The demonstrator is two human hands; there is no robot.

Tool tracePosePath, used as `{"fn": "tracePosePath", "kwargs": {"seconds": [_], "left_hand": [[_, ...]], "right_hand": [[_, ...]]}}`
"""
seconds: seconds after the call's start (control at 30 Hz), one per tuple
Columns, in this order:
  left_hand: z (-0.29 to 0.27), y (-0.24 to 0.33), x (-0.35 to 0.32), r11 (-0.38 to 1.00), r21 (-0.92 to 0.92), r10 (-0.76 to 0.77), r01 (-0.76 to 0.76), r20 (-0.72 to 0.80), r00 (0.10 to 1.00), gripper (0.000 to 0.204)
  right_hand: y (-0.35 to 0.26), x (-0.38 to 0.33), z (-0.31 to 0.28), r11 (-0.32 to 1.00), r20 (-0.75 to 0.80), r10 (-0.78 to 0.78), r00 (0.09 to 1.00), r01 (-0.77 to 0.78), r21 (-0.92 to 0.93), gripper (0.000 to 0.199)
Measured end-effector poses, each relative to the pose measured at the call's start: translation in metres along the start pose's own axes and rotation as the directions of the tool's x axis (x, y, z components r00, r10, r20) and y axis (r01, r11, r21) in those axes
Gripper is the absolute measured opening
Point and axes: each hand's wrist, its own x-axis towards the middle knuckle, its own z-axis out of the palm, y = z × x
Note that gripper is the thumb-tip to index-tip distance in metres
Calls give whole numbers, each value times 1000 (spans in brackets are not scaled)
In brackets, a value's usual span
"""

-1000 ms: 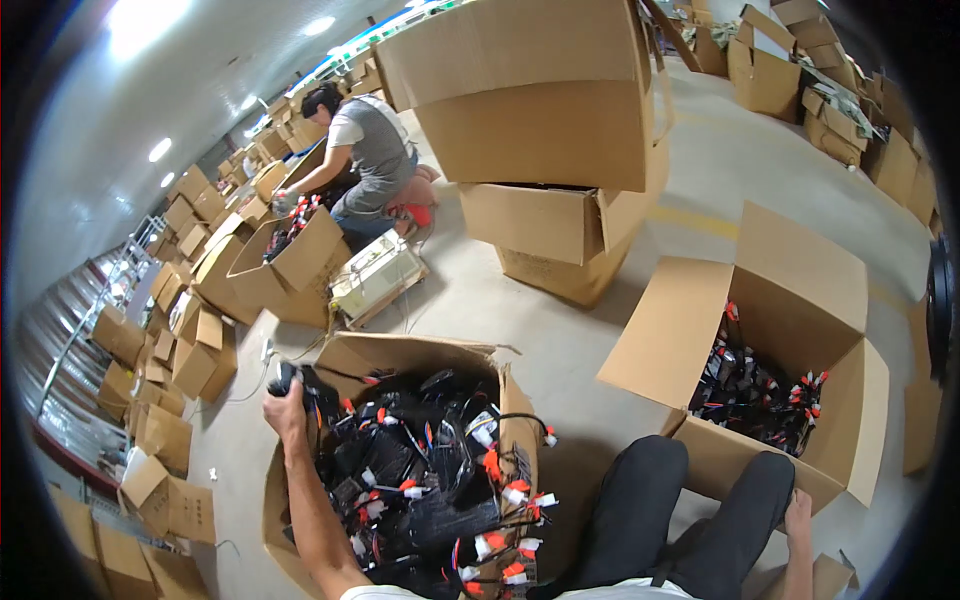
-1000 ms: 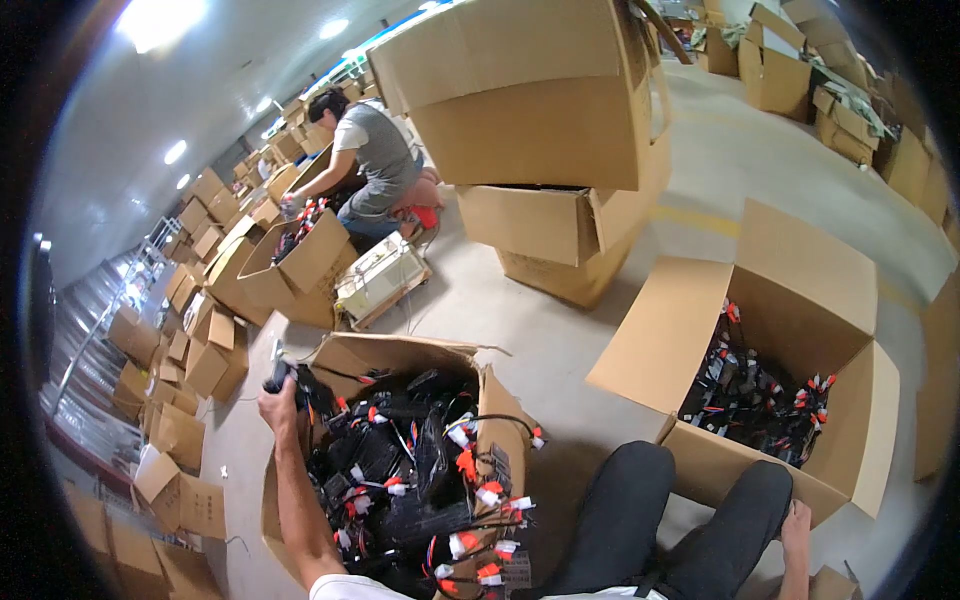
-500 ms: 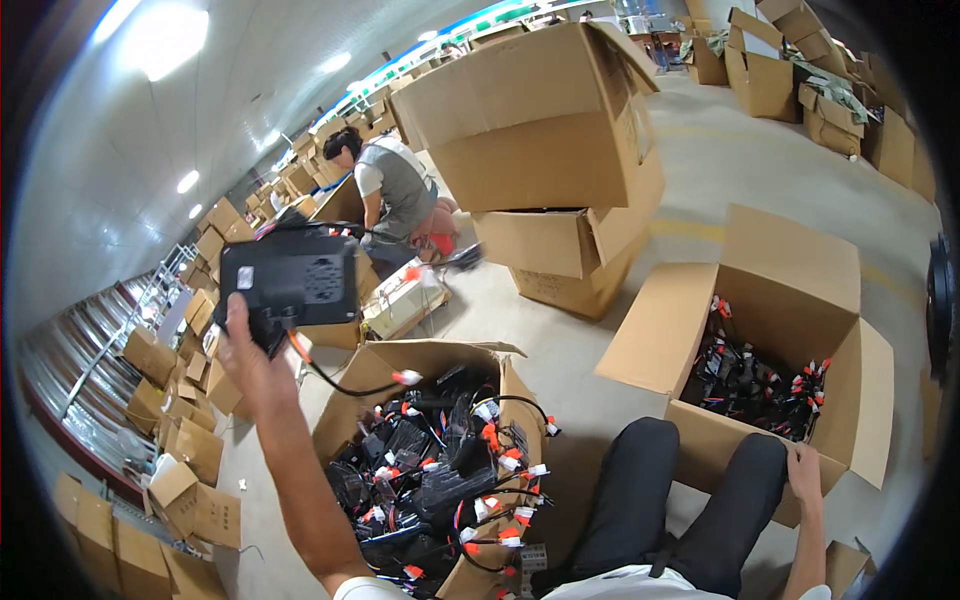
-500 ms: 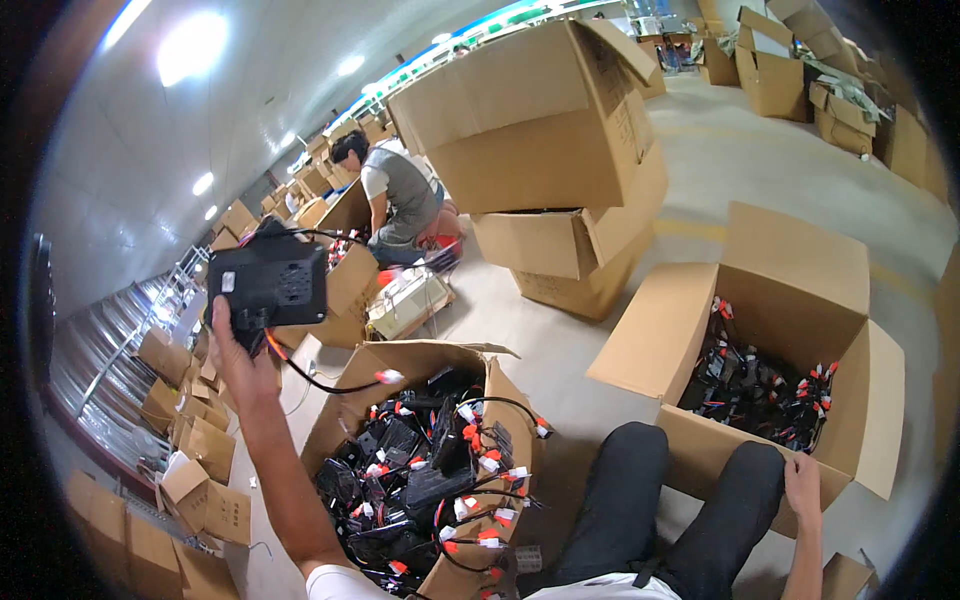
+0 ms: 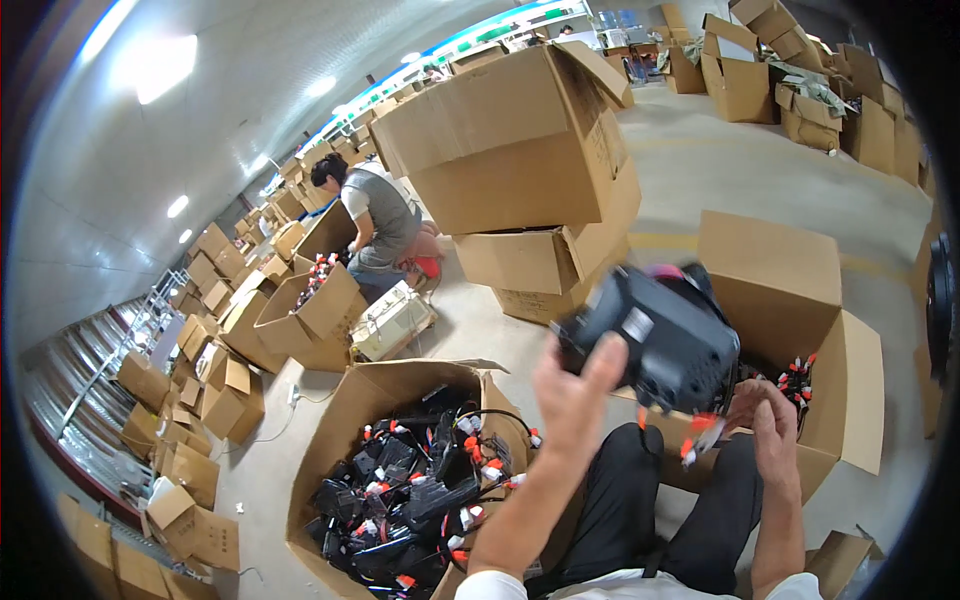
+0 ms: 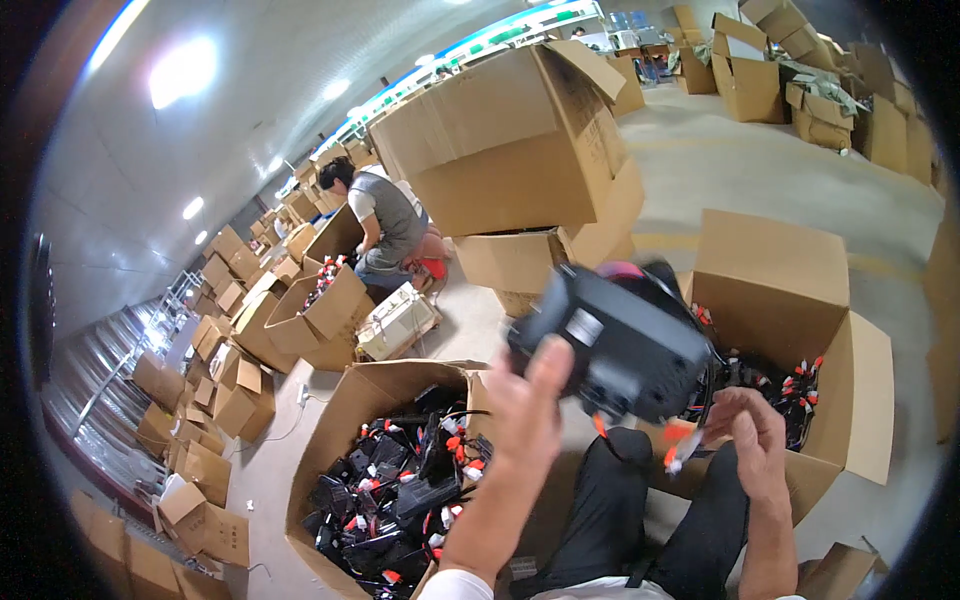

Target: The person packs electronic devices by picking them with their attached wire harnesses from one cardboard box, turning them over by hand, and placing them into another cardboard box.

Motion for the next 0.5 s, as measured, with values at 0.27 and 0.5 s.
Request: {"fn": "tracePosePath", "kwargs": {"seconds": [0.27,0.5], "left_hand": [[-27,-80,-47,986,83,-133,142,-103,986,37],[-47,-105,-55,960,150,-223,238,-113,968,40]], "right_hand": [[51,-20,-7,948,-254,93,963,-163,-272,42],[53,-14,41,980,-55,172,984,-176,-87,66]]}}
